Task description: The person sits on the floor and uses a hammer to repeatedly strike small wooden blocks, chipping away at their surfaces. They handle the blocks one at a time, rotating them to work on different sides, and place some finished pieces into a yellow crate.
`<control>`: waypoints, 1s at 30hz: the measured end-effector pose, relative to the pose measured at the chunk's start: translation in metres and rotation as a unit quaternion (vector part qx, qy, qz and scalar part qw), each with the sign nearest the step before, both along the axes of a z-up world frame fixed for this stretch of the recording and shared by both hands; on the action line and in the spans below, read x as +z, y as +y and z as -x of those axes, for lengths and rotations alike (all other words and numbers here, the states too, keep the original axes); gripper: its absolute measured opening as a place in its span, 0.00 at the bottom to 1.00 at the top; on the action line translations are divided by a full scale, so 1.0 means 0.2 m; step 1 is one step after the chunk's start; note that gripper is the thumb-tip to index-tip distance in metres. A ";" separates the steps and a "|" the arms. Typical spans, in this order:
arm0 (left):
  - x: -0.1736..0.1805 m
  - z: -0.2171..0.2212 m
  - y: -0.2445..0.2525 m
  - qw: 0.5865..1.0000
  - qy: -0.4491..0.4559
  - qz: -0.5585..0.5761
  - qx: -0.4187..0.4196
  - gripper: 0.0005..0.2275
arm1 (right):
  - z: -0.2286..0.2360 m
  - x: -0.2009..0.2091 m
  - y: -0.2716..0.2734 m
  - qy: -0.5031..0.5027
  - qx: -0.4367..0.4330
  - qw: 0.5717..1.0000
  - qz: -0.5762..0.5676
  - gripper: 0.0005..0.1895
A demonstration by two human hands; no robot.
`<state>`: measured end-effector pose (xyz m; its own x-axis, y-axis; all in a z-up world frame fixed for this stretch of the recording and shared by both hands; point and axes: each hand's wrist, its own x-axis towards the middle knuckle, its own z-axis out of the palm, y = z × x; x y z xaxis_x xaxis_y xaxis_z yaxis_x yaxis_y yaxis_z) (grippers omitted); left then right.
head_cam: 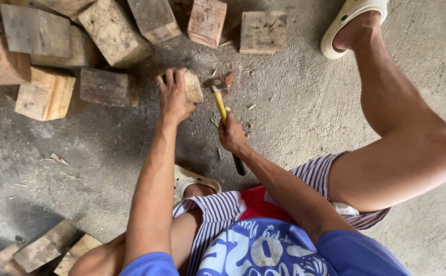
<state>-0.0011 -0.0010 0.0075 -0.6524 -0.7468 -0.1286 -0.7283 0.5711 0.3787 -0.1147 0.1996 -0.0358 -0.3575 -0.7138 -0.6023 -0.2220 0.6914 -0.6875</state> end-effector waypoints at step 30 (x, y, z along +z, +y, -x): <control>-0.03 -0.33 -0.06 0.458 0.589 -0.601 0.287 0.36 | 0.28 -0.20 0.14 0.050 -0.053 0.997 -0.032 0.16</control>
